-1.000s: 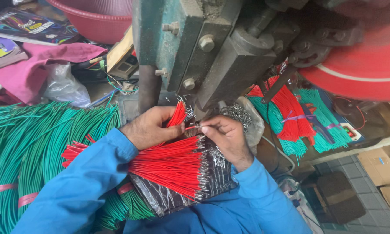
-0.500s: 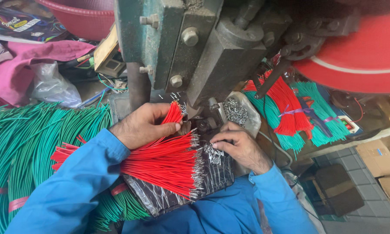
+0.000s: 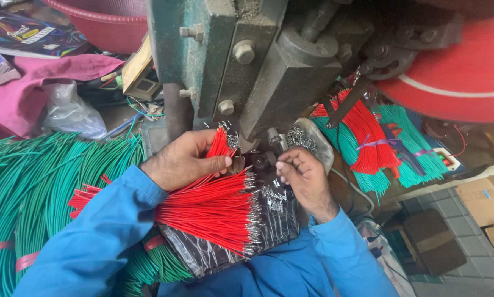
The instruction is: The person repeatedly inserts small metal crimp connectors onto the stripped ends of red insulated wires and uses a press machine to crimp them. The person handles the wires and connectors by hand, operating the press with a lever to secure each connector.
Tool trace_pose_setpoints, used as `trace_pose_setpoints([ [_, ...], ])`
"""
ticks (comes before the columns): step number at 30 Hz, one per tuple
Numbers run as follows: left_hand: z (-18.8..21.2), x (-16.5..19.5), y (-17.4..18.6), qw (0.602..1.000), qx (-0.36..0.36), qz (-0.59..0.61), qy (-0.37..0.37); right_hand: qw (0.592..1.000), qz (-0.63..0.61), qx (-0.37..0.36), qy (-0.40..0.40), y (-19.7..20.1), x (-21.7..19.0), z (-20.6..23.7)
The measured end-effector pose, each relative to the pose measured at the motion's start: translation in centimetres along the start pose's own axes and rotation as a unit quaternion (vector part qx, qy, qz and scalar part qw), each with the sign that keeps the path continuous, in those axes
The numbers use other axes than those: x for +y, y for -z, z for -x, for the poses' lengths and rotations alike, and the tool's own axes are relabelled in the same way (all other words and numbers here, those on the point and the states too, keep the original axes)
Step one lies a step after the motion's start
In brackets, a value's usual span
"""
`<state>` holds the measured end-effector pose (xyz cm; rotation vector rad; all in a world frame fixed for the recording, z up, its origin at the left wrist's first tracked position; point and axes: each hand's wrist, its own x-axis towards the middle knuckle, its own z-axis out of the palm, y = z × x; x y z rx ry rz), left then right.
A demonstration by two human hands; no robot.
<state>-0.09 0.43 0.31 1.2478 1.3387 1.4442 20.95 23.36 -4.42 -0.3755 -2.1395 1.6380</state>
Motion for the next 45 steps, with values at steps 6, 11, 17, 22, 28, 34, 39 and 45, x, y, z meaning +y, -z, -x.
trace_pose_setpoints([
  [6,0.2,-0.5,0.0,1.0,0.019,-0.013,0.017,0.998,-0.031,-0.027,0.056,-2.7,-2.5,-1.0],
  [11,-0.1,-0.5,-0.1,1.0,0.008,0.002,-0.004,0.993,0.056,0.027,0.096,-3.9,-3.9,-1.3],
  [17,-0.1,-0.3,-0.1,0.995,0.042,-0.095,0.013,0.995,-0.085,0.01,0.059,-5.9,-2.8,-1.7],
  [22,0.0,0.1,-0.1,0.994,0.044,-0.1,0.003,0.992,-0.092,-0.032,0.079,-5.7,-1.8,-2.5],
  [28,0.1,0.6,-0.2,0.993,0.037,-0.111,0.001,0.998,-0.024,-0.019,0.062,-5.5,-1.2,-2.8],
  [34,0.2,0.7,-0.1,0.987,0.05,-0.148,0.026,0.997,-0.021,-0.013,0.071,-5.4,-1.3,-2.9],
  [39,0.2,0.5,-0.1,0.989,0.049,-0.139,-0.002,0.997,-0.062,-0.034,0.043,-5.6,-1.6,-2.6],
  [45,0.4,0.3,-0.3,0.983,0.018,-0.181,-0.01,0.992,-0.088,-0.075,0.043,-2.2,-4.3,-0.1],
])
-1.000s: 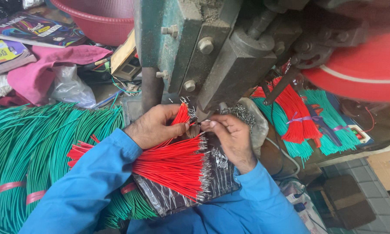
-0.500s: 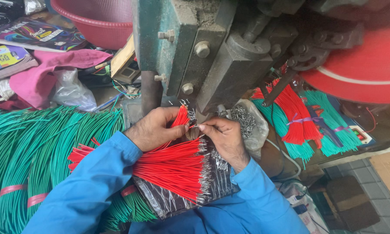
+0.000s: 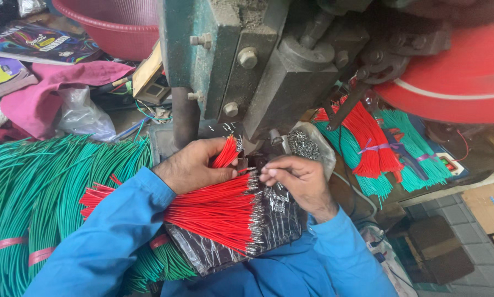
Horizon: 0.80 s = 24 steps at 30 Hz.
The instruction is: The person repeatedly inserts small metal crimp connectors onto the stripped ends of red insulated wires and uses a press machine to crimp them. The person handles the wires and connectors by hand, operating the press with a lever to secure each connector.
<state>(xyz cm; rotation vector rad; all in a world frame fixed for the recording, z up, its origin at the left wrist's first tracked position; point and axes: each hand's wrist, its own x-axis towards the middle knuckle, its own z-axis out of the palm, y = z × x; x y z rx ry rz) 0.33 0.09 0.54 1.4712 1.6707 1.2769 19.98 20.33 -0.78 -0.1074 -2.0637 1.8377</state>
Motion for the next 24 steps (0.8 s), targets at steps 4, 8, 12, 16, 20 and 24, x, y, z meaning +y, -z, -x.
trace_pose_setpoints([
  [4,-0.2,-0.4,-0.1,0.997,-0.012,0.082,0.005,0.942,0.334,-0.017,-0.007,2.2,-1.8,1.4],
  [8,-0.4,-0.7,0.0,0.985,-0.005,0.17,0.026,0.926,0.371,-0.009,-0.068,2.6,-1.1,1.9],
  [12,-0.3,-0.4,0.1,0.985,0.002,0.164,0.045,0.931,0.323,0.019,-0.17,2.8,0.3,1.7],
  [16,-0.1,-0.2,0.2,0.987,0.004,0.15,0.052,0.987,0.156,0.032,-0.036,1.8,1.2,0.8],
  [20,-0.2,-0.2,0.1,0.99,0.012,0.137,0.04,0.997,0.031,0.061,0.024,-0.7,1.4,-0.5],
  [24,-0.2,-0.1,0.0,0.994,0.019,0.106,0.036,0.996,0.039,0.065,0.042,-3.4,1.9,-1.2],
])
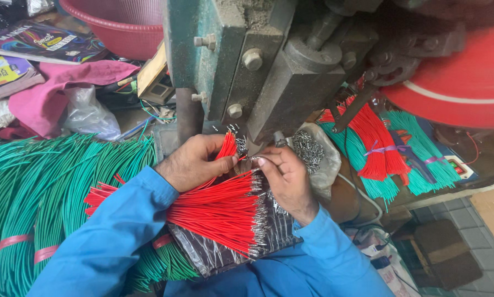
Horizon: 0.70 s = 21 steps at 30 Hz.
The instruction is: The person repeatedly inserts small metal crimp connectors onto the stripped ends of red insulated wires and uses a press machine to crimp them. The person handles the wires and connectors by hand, operating the press with a lever to secure each connector.
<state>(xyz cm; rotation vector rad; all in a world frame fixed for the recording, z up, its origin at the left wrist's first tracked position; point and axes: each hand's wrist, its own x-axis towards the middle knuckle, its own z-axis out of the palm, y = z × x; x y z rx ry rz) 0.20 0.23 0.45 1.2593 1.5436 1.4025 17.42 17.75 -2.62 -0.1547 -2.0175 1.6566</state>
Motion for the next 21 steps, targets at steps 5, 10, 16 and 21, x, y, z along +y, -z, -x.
trace_pose_setpoints([
  [5,0.1,0.1,0.0,1.0,0.005,0.002,-0.017,1.0,-0.012,-0.016,-0.02,0.0,0.9,-1.2],
  [10,0.0,0.1,0.1,0.998,0.004,-0.046,-0.031,0.998,0.023,-0.013,-0.051,0.4,1.8,-1.5],
  [16,0.0,0.1,0.2,0.997,0.012,-0.068,-0.02,0.997,0.069,-0.03,-0.021,0.9,1.4,-2.0],
  [21,0.2,0.3,0.1,1.0,-0.001,0.015,-0.01,0.996,0.024,-0.051,-0.072,1.0,0.1,-1.1],
])
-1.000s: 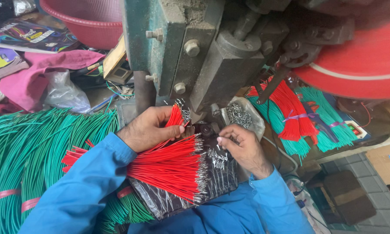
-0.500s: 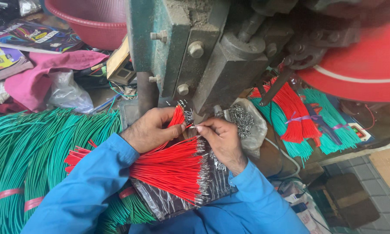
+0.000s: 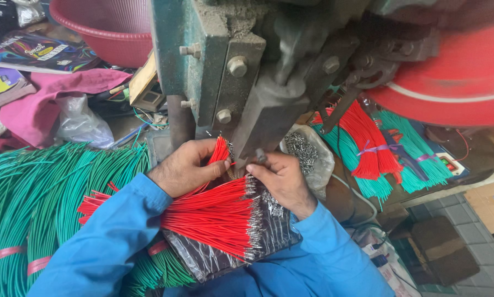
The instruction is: The person repeatedly inserts small metal crimp connectors onto the stripped ends of red insulated wires and uses a press machine to crimp them. The person handles the wires and connectors by hand, operating the press with a lever to secure each connector.
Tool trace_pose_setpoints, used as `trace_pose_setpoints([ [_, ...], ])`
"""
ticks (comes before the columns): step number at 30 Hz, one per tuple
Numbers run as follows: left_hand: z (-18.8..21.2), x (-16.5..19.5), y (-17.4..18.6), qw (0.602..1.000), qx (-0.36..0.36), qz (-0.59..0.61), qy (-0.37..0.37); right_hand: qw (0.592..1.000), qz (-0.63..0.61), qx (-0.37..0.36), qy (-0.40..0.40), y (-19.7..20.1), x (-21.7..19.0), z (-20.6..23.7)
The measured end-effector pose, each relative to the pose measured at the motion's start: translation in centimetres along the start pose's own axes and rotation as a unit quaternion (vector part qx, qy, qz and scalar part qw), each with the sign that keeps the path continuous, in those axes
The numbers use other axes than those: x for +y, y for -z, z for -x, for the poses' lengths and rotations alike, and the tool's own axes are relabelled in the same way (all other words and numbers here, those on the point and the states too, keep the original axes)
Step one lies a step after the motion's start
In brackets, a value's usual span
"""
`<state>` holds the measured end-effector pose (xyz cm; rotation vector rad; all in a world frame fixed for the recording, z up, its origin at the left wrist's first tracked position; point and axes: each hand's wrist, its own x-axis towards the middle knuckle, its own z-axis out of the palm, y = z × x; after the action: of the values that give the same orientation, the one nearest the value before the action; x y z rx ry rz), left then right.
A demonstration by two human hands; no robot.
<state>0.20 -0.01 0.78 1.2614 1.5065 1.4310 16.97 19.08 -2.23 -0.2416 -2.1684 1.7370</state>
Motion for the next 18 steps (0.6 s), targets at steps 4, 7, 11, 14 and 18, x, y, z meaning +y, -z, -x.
trace_pose_setpoints([
  [4,0.2,0.3,-0.1,0.994,-0.021,-0.106,-0.02,0.998,0.033,-0.035,0.051,2.2,-1.9,1.9],
  [7,0.0,0.2,-0.2,0.991,-0.024,-0.128,-0.022,0.983,0.183,-0.029,-0.003,4.2,-2.7,2.8],
  [11,-0.1,-0.5,-0.1,1.0,-0.01,-0.006,-0.004,0.958,0.283,-0.032,-0.045,5.1,-1.9,3.7],
  [14,-0.3,-1.0,0.1,1.0,-0.008,0.024,0.01,0.978,0.202,-0.009,0.044,4.9,-0.5,3.8],
  [18,-0.4,-1.2,0.2,0.999,-0.024,0.042,0.023,1.0,-0.011,0.012,-0.004,4.0,0.9,3.0],
])
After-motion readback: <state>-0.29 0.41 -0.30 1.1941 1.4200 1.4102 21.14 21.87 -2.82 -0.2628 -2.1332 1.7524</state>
